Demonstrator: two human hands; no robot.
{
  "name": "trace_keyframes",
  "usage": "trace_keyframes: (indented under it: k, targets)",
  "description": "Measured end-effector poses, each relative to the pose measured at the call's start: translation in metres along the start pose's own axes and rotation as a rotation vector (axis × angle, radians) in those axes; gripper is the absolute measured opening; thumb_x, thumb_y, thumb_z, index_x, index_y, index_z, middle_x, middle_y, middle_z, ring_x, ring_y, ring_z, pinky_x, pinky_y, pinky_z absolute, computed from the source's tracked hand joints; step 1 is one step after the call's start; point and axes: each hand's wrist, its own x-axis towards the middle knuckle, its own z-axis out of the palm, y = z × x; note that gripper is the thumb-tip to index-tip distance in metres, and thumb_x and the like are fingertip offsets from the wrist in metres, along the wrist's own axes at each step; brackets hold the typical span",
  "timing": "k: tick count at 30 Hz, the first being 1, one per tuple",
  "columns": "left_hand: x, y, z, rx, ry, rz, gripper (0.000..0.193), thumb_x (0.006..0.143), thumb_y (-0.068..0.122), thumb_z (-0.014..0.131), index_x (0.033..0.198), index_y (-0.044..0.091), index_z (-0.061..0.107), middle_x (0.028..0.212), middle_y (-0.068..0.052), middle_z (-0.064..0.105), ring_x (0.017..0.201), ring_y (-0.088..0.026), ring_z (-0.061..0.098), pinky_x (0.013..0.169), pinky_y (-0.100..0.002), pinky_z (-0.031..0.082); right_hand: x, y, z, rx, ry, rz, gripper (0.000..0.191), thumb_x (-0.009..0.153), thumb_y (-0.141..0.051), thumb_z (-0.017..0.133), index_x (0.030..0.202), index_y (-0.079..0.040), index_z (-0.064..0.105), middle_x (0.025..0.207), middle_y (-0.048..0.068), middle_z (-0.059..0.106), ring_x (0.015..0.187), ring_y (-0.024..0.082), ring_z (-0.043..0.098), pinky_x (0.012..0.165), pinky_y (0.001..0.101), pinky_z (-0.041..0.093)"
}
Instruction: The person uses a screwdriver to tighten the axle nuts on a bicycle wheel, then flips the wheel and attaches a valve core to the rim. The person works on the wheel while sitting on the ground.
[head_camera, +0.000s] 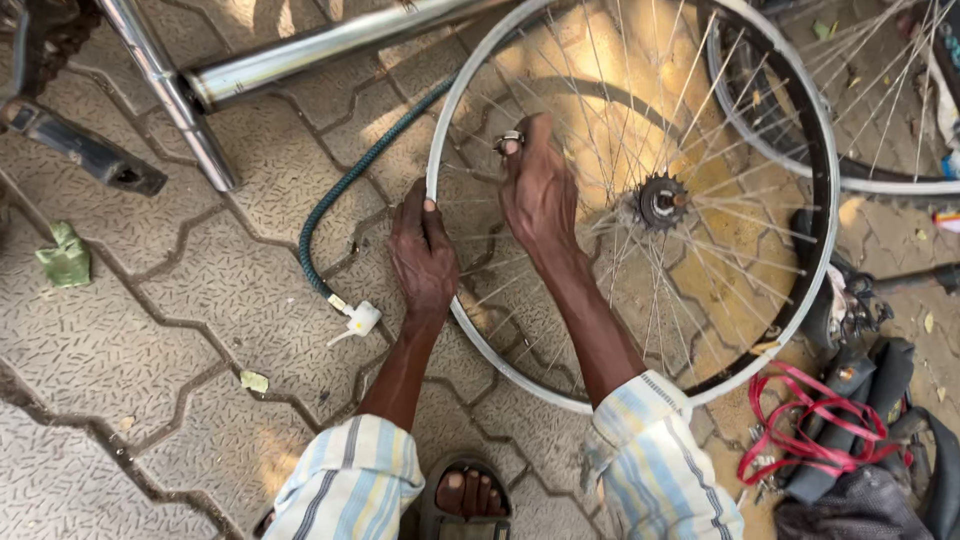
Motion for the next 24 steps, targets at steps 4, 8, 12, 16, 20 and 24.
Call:
trace_keyframes:
  k: [4,8,12,16,20,24]
  targets:
    - [-0.002,-0.004,0.005,0.023,0.045,0.076,0.042,0.114,0.023,0.039,0.139,-0.004,0.059,0.114,-0.028,0.066,0.094,-0.034,0.07,0.077,-0.048,0.058,-0.015,-0.001,0.008,-0.245,-0.042,0.026,0.01,0.108,-0.007,0.053,0.114,-0.006,0.046,0.06,0.015,0.062,0.051,0.027,0.053,0.068,0.0519,0.041]
    - [-0.001,-0.002,0.006,0.035,0.039,-0.071,0.042,0.108,0.02,0.038,0.138,0.0,0.059,0.103,-0.024,0.068,0.073,-0.026,0.07,0.059,-0.039,0.058,-0.016,-0.002,0.025,-0.18,0.168,-0.103,0.032,0.088,0.005,0.049,0.117,-0.008,0.044,0.074,0.014,0.058,0.063,0.026,0.051,0.065,0.049,0.031]
    - [0.0,0.002,0.006,0.051,0.047,-0.103,0.039,0.111,0.018,0.04,0.138,0.0,0.061,0.098,-0.025,0.068,0.074,-0.029,0.067,0.062,-0.045,0.055,-0.018,-0.011,0.036,-0.209,0.272,-0.162,0.024,0.089,0.005,0.053,0.11,-0.007,0.051,0.075,0.016,0.061,0.061,0.025,0.053,0.064,0.0481,0.041]
    - [-0.002,0.001,0.004,0.017,0.075,0.014,0.039,0.111,0.017,0.041,0.137,-0.003,0.06,0.108,-0.027,0.067,0.083,-0.032,0.071,0.068,-0.046,0.058,-0.011,-0.014,0.021,0.006,0.082,0.11,0.013,0.099,0.004,0.053,0.105,-0.004,0.061,0.081,0.014,0.072,0.051,0.016,0.062,0.037,0.0389,0.047]
    - [-0.003,-0.001,0.002,0.031,0.101,0.077,0.039,0.11,0.017,0.042,0.138,-0.004,0.059,0.118,-0.031,0.067,0.102,-0.041,0.069,0.083,-0.051,0.056,0.0,-0.008,-0.008,0.182,0.275,0.013,0.004,0.101,-0.001,0.062,0.103,-0.001,0.065,0.085,0.015,0.075,0.054,0.013,0.066,0.036,0.0257,0.052]
    - [-0.002,-0.001,0.0,0.001,0.058,0.045,0.039,0.111,0.018,0.041,0.14,-0.004,0.057,0.12,-0.03,0.066,0.108,-0.043,0.067,0.091,-0.052,0.053,-0.008,-0.018,-0.016,-0.003,-0.004,0.018,0.014,0.1,-0.001,0.059,0.105,0.0,0.073,0.08,0.018,0.074,0.055,0.023,0.066,0.043,0.0368,0.051]
